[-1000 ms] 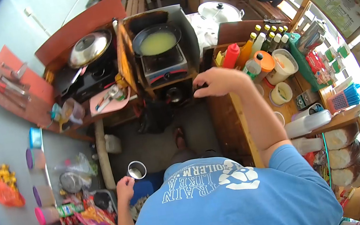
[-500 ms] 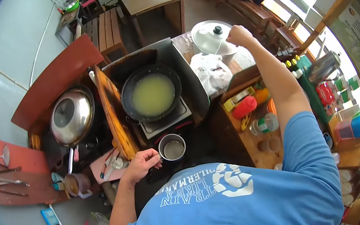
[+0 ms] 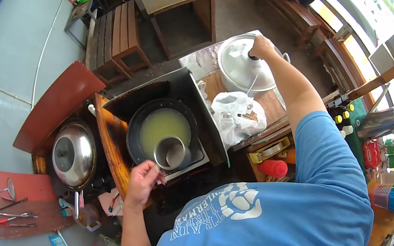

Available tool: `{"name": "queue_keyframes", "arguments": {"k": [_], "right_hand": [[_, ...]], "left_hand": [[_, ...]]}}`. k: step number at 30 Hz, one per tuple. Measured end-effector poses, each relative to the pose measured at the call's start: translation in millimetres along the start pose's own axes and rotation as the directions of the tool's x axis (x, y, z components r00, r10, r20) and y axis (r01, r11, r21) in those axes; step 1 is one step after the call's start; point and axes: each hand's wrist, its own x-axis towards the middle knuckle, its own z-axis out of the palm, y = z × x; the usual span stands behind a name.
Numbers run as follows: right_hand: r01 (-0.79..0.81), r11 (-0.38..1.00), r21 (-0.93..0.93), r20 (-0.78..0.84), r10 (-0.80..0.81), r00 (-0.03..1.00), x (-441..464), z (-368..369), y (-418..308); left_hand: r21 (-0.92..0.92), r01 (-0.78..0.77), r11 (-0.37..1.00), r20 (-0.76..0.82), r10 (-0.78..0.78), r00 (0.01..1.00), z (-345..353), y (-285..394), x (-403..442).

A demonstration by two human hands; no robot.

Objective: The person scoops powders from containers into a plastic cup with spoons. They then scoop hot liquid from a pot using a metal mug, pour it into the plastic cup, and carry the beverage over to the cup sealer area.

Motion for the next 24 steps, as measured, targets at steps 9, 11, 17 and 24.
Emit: {"name": "queue_keyframes", "arguments": {"k": [9,11,17,24], "right_hand": [[0.065,0.997,0.044,-0.150,-0.058,0.987,-2,-57,25],[0.061,0.990,0.124,-0.142,-0.043,0.989,-3,-89,44],[-0.059,0.991,0.117,-0.093,0.070,0.993,-24,-159,86],[-0.115,0.990,0.087,-0.056,0.120,0.991,-37,-161,126]], "left_hand": [[0.252,-0.210,0.945,0.040,0.207,0.978,68,88,213],[0.409,-0.267,0.873,0.080,0.257,0.963,94,96,260],[0.817,-0.447,0.365,0.272,0.440,0.856,188,63,405],[0.888,-0.375,-0.267,0.457,0.422,0.782,251,-10,497]]}}
